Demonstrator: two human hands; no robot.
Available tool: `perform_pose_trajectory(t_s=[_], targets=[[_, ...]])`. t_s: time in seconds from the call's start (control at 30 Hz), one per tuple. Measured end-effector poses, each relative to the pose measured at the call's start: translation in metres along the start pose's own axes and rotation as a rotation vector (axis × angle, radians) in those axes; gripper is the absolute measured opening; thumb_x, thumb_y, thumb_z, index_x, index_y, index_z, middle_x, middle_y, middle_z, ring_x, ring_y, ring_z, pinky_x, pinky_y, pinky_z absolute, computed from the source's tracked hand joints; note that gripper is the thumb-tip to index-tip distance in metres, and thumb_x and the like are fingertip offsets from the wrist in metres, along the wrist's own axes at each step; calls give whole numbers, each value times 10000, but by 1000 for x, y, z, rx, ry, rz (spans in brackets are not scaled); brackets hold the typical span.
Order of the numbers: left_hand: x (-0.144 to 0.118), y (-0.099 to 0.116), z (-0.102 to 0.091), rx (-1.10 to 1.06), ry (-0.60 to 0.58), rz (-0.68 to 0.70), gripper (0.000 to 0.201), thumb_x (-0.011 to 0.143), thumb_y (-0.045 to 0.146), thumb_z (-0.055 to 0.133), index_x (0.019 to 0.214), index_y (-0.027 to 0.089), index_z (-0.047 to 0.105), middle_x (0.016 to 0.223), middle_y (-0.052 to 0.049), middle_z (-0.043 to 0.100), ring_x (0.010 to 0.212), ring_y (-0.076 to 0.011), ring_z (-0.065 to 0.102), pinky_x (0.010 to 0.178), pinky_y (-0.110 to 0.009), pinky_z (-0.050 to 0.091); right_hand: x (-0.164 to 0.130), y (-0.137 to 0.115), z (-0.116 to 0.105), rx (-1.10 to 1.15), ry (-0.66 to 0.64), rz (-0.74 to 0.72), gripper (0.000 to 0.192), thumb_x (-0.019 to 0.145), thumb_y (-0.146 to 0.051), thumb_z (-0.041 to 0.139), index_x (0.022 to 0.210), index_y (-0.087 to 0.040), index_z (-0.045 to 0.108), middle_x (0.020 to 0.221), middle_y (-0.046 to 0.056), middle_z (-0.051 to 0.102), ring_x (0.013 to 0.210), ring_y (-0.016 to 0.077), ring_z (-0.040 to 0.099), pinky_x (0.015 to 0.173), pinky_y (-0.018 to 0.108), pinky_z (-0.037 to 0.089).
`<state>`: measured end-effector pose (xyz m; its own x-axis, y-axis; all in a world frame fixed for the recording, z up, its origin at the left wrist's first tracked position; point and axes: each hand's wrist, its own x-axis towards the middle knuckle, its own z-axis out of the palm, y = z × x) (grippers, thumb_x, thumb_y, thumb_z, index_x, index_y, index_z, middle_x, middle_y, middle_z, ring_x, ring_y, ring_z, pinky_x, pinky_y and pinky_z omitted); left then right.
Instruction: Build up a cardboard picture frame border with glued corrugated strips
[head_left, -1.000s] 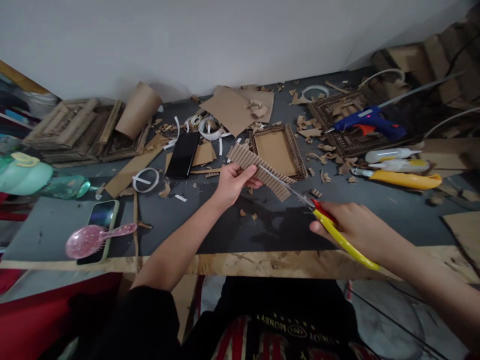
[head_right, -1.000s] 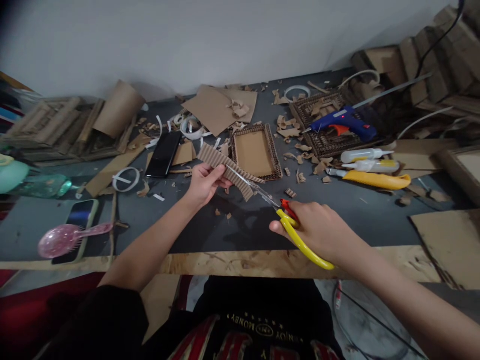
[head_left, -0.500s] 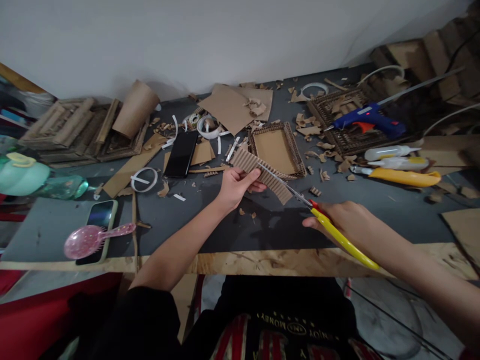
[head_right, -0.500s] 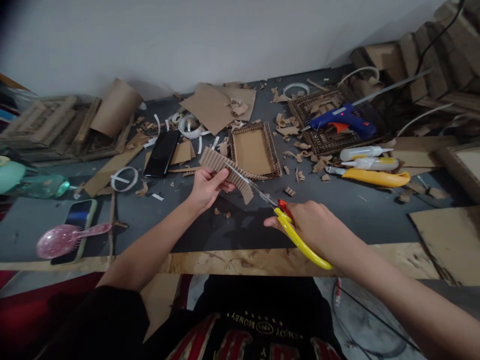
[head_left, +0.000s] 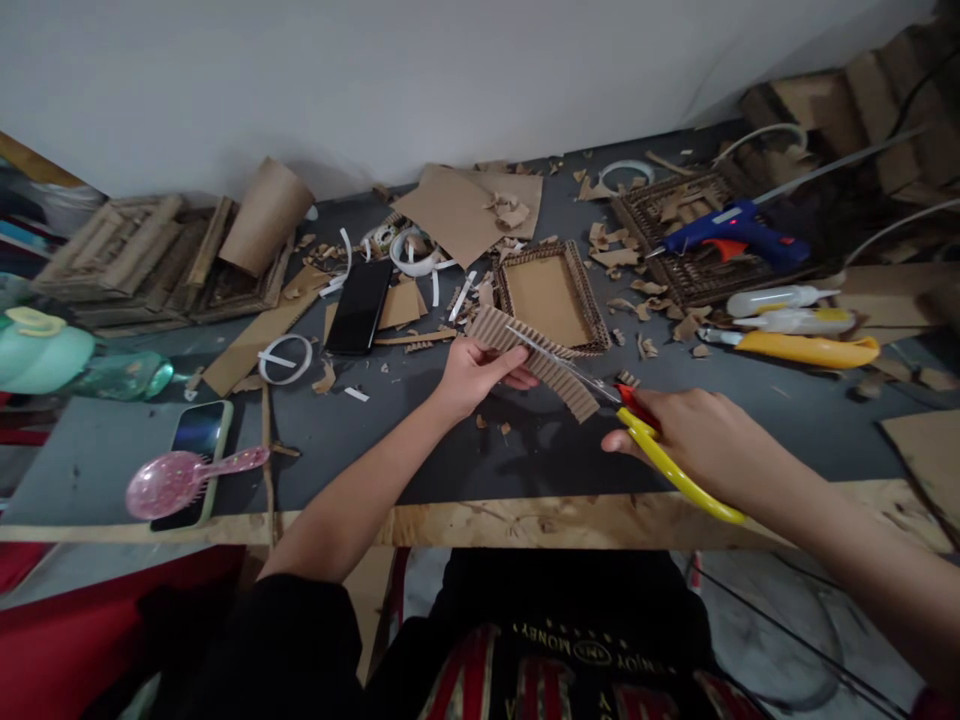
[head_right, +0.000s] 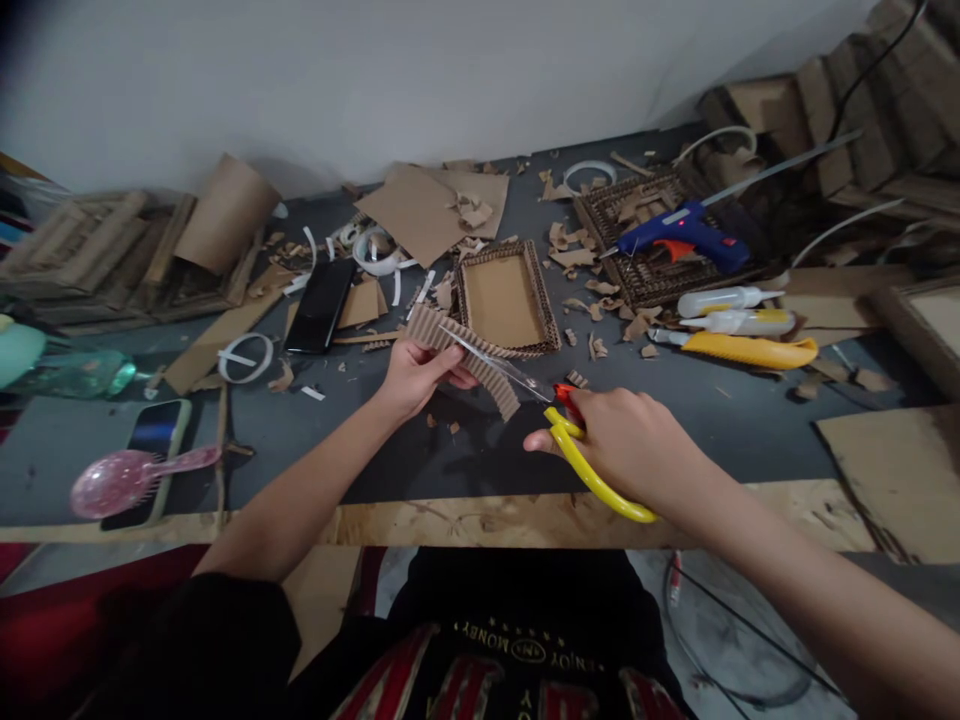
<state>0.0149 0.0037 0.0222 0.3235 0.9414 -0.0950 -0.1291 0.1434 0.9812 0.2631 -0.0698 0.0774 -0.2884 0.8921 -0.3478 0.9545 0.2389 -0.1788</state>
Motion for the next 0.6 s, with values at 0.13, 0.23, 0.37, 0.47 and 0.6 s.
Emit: perform_pose_trajectory(t_s=[0.13,0.23,0.37,0.47,0.6], targets=[[5,3,-9,19,99,58,599,617,706,824,743,143,665,621,-62,725,596,-222,752,555,-282,655,4,-3,-3,-36,-77,61,661,961,-748,288,880,-181,618,753,116,698,664,254,658,574,309,262],[6,5,-11,32,133,74,556,621,665,844,735,149,672,621,-57,725,598,-215,752,548,-267,650,5,-5,-4,-48,-89,51,662,977,-725,281,858,-180,638,739,119,695,669,253,665,577,311,282],[6,4,-8,42,151,40,550,618,653,845,762,148,684,626,-65,722,629,-232,762,558,-276,657,4,-4,-1,-26,-90,27,659,983,-712,282,821,-197,659,708,123,686,622,249,651,573,323,301],[6,4,-9,49,140,23,563,612,659,844,768,143,681,624,-66,718,638,-238,766,560,-274,657,4,-2,-1,8,-111,37,636,985,-702,298,845,-198,661,730,126,697,643,260,661,586,326,317],[4,5,-8,56,65,15,592,595,676,857,774,136,691,652,-80,735,628,-239,764,580,-289,665,2,-1,-9,-40,-95,44,660,948,-755,304,878,-188,634,744,139,695,673,281,670,569,319,284]])
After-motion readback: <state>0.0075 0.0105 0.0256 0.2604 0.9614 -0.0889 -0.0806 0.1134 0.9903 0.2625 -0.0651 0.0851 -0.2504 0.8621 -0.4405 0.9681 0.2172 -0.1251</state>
